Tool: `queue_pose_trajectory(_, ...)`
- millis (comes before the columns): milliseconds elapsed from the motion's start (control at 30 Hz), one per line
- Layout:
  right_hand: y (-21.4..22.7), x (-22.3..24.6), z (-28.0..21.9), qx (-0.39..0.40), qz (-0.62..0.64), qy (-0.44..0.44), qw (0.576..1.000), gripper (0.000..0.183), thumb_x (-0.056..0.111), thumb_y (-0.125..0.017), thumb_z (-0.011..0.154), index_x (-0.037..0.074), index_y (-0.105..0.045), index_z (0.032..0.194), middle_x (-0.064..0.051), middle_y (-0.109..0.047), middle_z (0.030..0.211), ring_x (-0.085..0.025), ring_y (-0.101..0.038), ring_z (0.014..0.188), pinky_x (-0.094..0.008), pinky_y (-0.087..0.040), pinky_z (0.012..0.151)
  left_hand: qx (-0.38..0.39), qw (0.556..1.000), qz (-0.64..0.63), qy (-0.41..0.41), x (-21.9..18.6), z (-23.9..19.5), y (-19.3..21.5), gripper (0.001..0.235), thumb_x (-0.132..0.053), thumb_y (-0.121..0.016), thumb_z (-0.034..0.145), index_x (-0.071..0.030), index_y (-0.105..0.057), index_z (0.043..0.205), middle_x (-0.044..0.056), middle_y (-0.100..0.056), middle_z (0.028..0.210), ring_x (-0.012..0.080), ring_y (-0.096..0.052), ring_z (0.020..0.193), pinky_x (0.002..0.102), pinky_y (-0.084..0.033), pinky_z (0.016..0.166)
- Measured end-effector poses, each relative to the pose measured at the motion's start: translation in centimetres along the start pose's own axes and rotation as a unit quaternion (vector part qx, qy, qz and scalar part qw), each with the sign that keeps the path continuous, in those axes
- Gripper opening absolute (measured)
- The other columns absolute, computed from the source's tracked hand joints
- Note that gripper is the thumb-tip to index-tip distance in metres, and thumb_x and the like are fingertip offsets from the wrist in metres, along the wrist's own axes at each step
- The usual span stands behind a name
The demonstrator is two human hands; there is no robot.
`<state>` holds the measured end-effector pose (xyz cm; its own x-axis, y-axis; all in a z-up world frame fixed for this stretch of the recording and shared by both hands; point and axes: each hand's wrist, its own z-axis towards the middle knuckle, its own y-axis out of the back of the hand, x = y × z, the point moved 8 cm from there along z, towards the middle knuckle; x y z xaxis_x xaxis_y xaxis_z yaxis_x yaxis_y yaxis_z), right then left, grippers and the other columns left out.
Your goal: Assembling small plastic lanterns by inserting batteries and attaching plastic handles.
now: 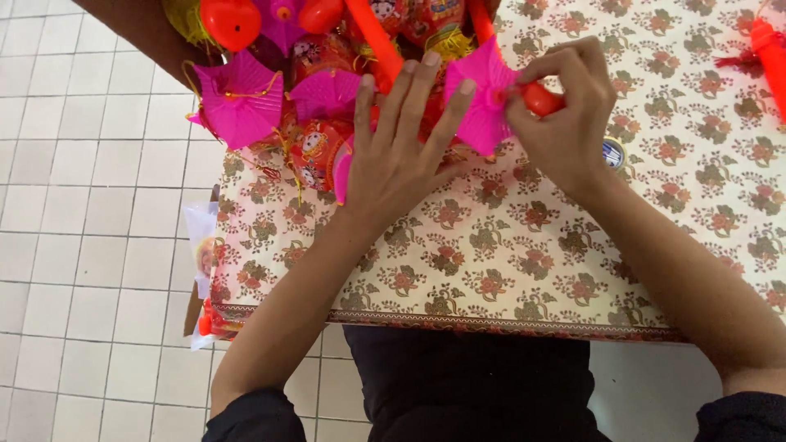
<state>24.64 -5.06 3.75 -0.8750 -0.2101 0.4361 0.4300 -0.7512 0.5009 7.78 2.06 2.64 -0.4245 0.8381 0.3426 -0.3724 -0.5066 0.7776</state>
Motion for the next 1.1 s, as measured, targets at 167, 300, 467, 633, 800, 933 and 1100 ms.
queue_pose_trajectory(167,1.5,-1.6,-0.1,-0.035,0.092,-0.047,0.994,0.025,-0.024,-0.059,0.082,-0.005,-0.057,0.099,-0.018,-0.056,0.098,-0.026,-0.052,0.091,-0.031,-0.046,0.075,-0.039,0.999,-0.036,0.001,-0.1,-0.6,-0.6,0.118,-0.110,-0.055,0.106,-0.016,-0.011,0.162,0.020,-0.034,0.166,0.0331,-0.047,0.155,0.058,-0.040,0.128)
queue_pose_trajectory(300,2.7,-0.3,0.5,-0.043,0.238,-0.092,0.966,0.026,-0.028,-0.047,0.091,-0.005,-0.051,0.104,-0.018,-0.055,0.098,-0.024,-0.055,0.084,-0.033,-0.054,0.079,-0.125,0.982,-0.139,-0.003,-0.2,-1.0,0.0,0.108,-0.087,-0.059,0.110,-0.012,-0.004,0.165,0.023,-0.034,0.166,0.0376,-0.058,0.149,0.061,-0.038,0.131)
queue_pose_trajectory(467,3.0,-0.3,-0.3,-0.042,0.271,-0.142,0.951,0.021,-0.021,-0.052,0.096,-0.001,-0.054,0.104,-0.013,-0.059,0.102,-0.017,-0.055,0.087,-0.024,-0.048,0.070,-0.090,0.856,-0.504,0.072,0.8,-1.2,-1.4,0.110,-0.031,-0.097,0.092,-0.024,-0.015,0.166,0.010,-0.028,0.169,0.0322,-0.038,0.159,0.056,-0.054,0.130)
queue_pose_trajectory(633,3.0,-0.1,-0.8,-0.026,0.340,-0.244,0.908,0.027,-0.020,-0.056,0.102,0.007,-0.056,0.099,-0.003,-0.060,0.098,-0.011,-0.056,0.085,-0.019,-0.050,0.068,-0.200,0.613,-0.758,0.100,0.2,-0.5,-1.9,0.116,-0.018,-0.095,0.089,-0.024,-0.012,0.171,-0.002,-0.022,0.176,0.0187,-0.040,0.163,0.053,-0.058,0.132)
queue_pose_trajectory(800,3.3,-0.1,-1.4,-0.051,0.441,-0.397,0.804,0.011,0.007,-0.051,0.103,0.006,-0.062,0.102,-0.004,-0.062,0.086,-0.010,-0.064,0.073,-0.015,-0.056,0.056,0.083,0.741,-0.667,0.007,-4.9,-2.0,-11.6,0.040,-0.026,-0.049,0.111,-0.007,-0.044,0.146,0.015,-0.056,0.143,0.0327,-0.056,0.136,0.047,-0.049,0.119)
queue_pose_trajectory(933,4.4,0.5,-2.2,-0.074,0.486,-0.489,0.721,0.025,0.024,-0.049,0.103,0.004,-0.065,0.104,-0.005,-0.064,0.079,-0.011,-0.069,0.066,-0.013,-0.059,0.049,-0.045,0.913,-0.405,0.021,-5.1,1.8,-3.1,0.057,-0.044,-0.073,0.089,-0.002,-0.067,0.127,0.024,-0.066,0.126,0.0416,-0.055,0.130,0.056,-0.032,0.120)
queue_pose_trajectory(1100,6.4,2.4,-1.2,-0.138,0.391,-0.638,0.648,0.039,0.042,-0.066,0.088,0.007,-0.069,0.104,0.001,-0.067,0.084,0.002,-0.059,0.053,-0.002,-0.054,0.040,0.163,0.887,-0.427,-0.070,-7.8,2.0,-3.3,0.029,-0.018,-0.051,0.102,-0.002,-0.058,0.125,0.020,-0.064,0.131,0.0328,-0.060,0.123,0.056,-0.042,0.114)
